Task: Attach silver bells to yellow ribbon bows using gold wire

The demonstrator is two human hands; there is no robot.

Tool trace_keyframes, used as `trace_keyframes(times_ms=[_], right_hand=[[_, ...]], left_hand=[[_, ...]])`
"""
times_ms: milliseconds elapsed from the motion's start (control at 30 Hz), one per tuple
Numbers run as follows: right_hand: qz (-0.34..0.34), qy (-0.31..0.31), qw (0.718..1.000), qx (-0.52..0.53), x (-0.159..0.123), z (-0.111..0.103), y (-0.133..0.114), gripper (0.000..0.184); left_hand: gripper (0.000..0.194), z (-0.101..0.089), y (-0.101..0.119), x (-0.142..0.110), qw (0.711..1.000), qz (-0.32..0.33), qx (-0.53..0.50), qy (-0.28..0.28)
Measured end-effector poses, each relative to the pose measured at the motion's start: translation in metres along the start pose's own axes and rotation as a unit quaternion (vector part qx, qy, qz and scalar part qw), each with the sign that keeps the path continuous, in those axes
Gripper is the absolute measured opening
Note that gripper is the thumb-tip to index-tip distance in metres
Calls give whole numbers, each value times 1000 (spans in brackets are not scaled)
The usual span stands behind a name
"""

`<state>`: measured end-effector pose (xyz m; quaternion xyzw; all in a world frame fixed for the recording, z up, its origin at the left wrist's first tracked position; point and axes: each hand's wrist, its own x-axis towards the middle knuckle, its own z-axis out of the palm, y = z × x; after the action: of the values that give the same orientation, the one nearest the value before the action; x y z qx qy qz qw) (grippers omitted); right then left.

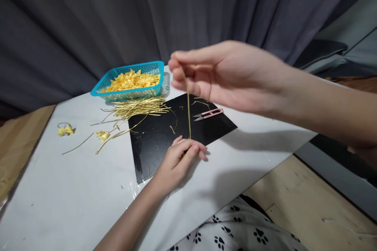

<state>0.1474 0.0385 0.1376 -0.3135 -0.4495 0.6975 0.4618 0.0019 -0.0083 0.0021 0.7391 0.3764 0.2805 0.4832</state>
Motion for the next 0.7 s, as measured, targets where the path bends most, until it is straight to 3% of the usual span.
trace_keyframes(times_ms=[167, 333, 433, 533, 700], right_hand=[[-94, 142, 985, -23, 7, -29, -30, 23], [-82, 226, 971, 12, 8, -52, -28, 21], [-86, 222, 971, 17, 5, -54, -20, 22], [-102, 179, 978, 19, 1, -55, -12, 24], [-163, 130, 978, -21, -7, -62, -4, 31]], left_hand=[[28, -9, 0, -1, 992, -24, -86, 95], [24, -18, 0, -3, 988, -24, -109, 109], [24, -19, -2, -4, 994, -19, -59, 94], [22, -19, -5, -5, 997, -7, 42, 71], [23, -18, -10, -5, 979, 40, 199, 22]])
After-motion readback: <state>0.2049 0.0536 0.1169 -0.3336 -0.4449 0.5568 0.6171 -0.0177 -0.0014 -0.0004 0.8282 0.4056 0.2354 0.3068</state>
